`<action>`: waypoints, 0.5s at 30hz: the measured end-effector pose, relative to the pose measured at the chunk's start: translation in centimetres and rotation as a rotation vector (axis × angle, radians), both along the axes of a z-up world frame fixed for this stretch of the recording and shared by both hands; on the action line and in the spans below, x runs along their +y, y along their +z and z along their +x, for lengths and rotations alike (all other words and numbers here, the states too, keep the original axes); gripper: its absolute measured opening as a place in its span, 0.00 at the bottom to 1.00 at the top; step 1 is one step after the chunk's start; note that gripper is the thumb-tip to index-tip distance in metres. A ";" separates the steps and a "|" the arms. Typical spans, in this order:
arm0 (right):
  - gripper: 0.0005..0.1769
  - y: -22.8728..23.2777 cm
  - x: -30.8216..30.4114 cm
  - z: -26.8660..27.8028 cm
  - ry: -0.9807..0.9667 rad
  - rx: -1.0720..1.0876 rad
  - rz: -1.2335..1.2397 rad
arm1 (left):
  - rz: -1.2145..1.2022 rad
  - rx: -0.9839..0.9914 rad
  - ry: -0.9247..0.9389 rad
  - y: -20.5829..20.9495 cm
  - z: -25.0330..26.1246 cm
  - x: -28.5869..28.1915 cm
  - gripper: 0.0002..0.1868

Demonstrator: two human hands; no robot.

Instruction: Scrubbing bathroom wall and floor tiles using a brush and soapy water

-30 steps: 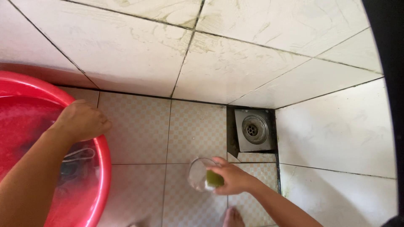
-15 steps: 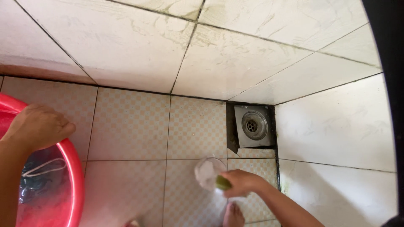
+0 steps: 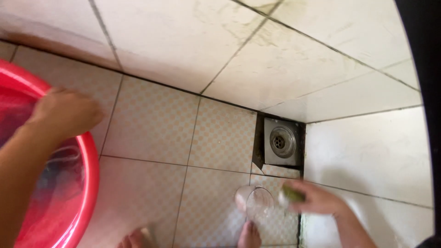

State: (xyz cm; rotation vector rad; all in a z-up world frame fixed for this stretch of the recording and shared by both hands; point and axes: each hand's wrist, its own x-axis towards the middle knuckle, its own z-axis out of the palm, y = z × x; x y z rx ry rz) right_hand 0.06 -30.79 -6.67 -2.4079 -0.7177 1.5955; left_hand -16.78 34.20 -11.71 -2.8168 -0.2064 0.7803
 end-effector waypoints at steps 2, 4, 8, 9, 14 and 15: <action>0.45 1.4 2.6 2.5 -0.110 -0.110 0.192 | -0.034 -0.080 0.003 0.8 1.0 -2.6 0.15; 0.41 2.9 6.0 4.8 -0.274 -0.362 0.657 | -0.269 -0.332 -0.118 2.2 3.2 -6.6 0.10; 0.36 5.9 15.7 5.5 -0.598 -0.076 1.045 | -0.462 -0.414 -0.279 5.9 9.7 -16.2 0.17; 0.34 6.6 17.9 5.4 -0.638 0.024 1.150 | -0.802 -0.510 -0.090 6.4 11.6 -18.3 0.25; 0.28 3.6 22.2 4.8 -0.807 0.342 1.381 | -1.839 -0.702 0.426 1.6 18.2 -28.1 0.39; 0.28 1.4 21.6 5.4 -0.828 0.331 1.379 | -2.211 -0.671 0.554 1.5 18.1 -29.4 0.38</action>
